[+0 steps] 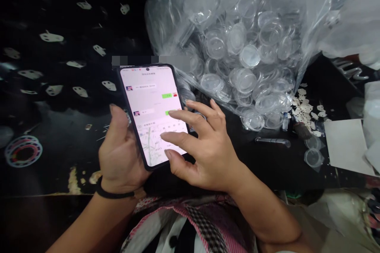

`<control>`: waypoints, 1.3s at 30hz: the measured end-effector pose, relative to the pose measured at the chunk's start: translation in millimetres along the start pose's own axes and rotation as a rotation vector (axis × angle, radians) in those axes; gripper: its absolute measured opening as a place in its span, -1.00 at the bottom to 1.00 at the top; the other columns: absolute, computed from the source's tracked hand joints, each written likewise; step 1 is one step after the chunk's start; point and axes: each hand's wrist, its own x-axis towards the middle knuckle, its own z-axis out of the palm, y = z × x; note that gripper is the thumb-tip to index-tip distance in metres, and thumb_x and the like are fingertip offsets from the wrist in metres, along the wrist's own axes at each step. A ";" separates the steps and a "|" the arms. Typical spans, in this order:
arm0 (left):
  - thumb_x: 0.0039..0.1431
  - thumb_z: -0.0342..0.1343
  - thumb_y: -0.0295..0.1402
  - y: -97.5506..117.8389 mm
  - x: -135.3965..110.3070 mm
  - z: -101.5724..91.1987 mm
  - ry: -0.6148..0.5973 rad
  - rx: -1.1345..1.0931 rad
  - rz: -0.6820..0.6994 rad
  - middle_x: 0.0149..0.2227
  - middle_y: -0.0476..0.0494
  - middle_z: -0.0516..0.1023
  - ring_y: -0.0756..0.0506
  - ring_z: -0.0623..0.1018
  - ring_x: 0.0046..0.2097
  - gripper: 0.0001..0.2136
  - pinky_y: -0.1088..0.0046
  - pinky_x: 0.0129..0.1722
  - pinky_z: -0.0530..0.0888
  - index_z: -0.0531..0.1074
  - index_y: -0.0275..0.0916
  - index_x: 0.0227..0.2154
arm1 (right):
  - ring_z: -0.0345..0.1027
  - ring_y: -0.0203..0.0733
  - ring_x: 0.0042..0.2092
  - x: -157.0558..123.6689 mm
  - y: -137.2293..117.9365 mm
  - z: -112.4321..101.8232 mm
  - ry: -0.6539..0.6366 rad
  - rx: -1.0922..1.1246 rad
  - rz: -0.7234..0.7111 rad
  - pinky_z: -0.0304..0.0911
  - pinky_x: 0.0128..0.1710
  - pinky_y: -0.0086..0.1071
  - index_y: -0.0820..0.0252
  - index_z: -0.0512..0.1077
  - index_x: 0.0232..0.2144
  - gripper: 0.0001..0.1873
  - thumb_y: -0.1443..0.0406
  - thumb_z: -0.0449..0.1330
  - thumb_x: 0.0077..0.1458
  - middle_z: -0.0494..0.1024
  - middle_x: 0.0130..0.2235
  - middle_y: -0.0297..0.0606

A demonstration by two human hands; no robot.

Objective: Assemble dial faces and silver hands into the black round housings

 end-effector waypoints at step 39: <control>0.34 -0.16 0.05 3.0 -0.4 3.6 0.094 0.016 0.050 0.01 -0.19 0.65 -0.33 0.45 0.23 -0.45 0.03 0.21 0.40 0.50 -0.20 0.08 | 0.20 0.04 0.27 -0.7 3.1 1.6 -0.004 -0.062 -0.019 -0.06 0.34 0.14 0.01 0.57 -0.13 -0.78 0.21 0.20 0.19 0.52 0.12 -0.27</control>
